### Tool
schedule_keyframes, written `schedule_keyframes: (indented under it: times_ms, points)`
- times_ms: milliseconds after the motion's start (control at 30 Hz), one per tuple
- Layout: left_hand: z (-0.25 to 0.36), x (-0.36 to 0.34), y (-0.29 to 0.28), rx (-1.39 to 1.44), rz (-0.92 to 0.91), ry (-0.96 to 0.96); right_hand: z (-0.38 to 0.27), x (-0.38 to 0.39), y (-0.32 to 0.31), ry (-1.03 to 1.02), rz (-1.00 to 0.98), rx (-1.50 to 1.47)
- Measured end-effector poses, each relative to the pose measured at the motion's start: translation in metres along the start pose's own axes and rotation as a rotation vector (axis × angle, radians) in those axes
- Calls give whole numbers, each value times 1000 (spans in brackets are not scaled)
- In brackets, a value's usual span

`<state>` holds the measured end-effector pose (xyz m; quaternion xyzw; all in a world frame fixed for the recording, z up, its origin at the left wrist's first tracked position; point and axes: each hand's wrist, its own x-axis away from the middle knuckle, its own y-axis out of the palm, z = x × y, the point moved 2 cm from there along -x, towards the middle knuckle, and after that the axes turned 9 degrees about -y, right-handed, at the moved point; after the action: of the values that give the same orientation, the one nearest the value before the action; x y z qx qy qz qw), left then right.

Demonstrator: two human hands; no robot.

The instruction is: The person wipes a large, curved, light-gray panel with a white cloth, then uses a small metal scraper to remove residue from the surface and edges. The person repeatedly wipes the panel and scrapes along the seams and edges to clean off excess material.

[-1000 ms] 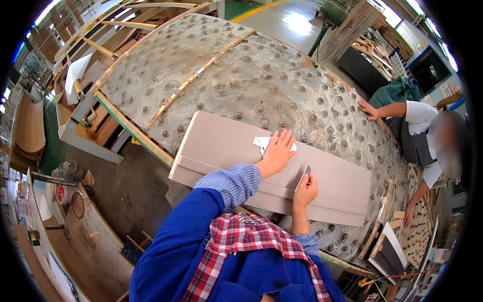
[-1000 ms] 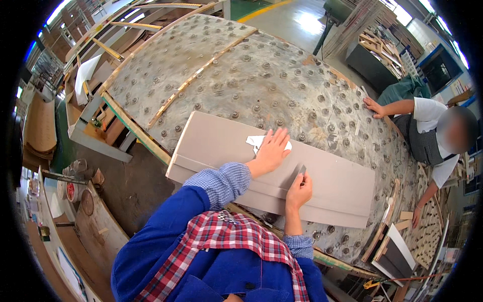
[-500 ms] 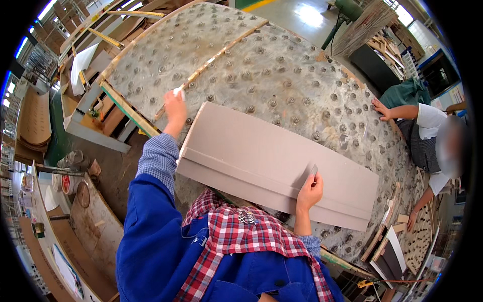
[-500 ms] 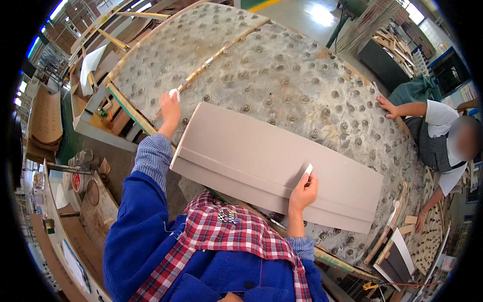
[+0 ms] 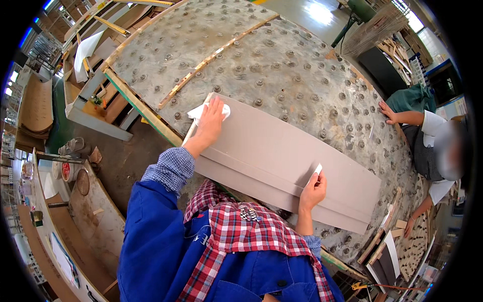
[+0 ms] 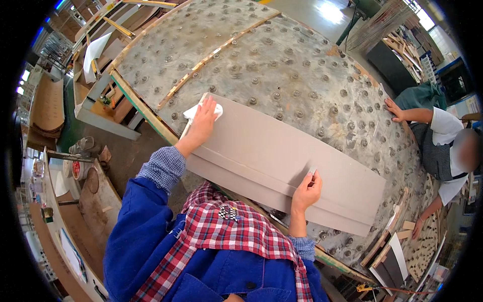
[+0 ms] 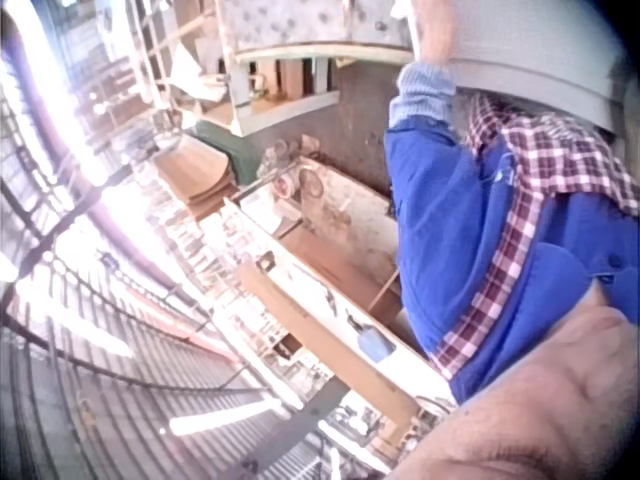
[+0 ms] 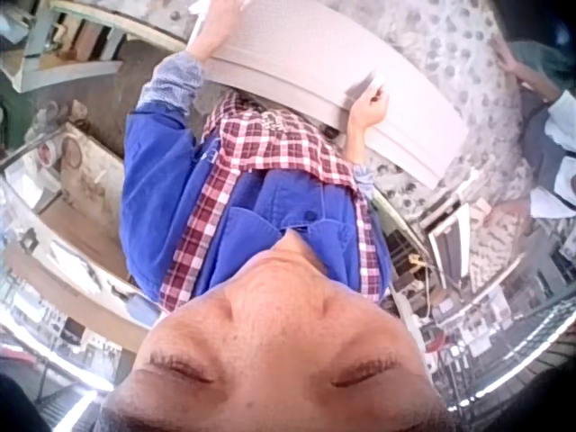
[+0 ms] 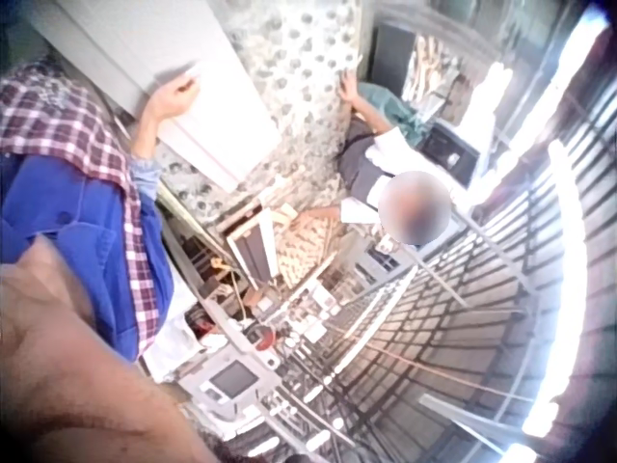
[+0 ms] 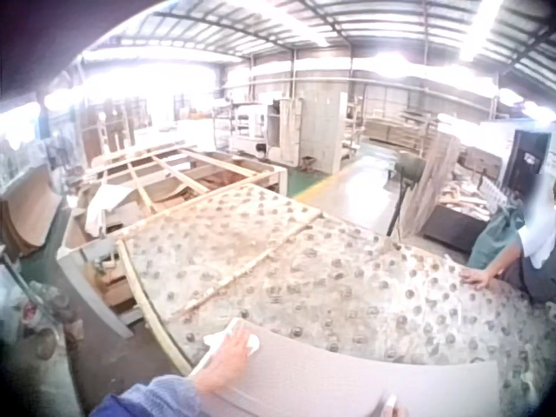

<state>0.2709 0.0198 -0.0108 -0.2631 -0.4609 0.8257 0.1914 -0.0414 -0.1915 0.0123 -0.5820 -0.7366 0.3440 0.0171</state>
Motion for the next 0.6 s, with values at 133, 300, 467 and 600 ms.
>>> schedule_keyframes:
  times_ms: [133, 300, 467, 600]
  points:
    - [79, 45, 15, 28, -289, 261, -7, -1, 2, -34, -8, 48]
    - [32, 8, 9, 284, -283, 78, -2, 1, -1, -73, -1, 16]
    - [-5, -6, -1, 21, -161, 18, -15, 2, -2, -87, -35, 54]
    - [19, -1, -14, 139, -186, 50, -12, 1, -2, -111, -26, 54]
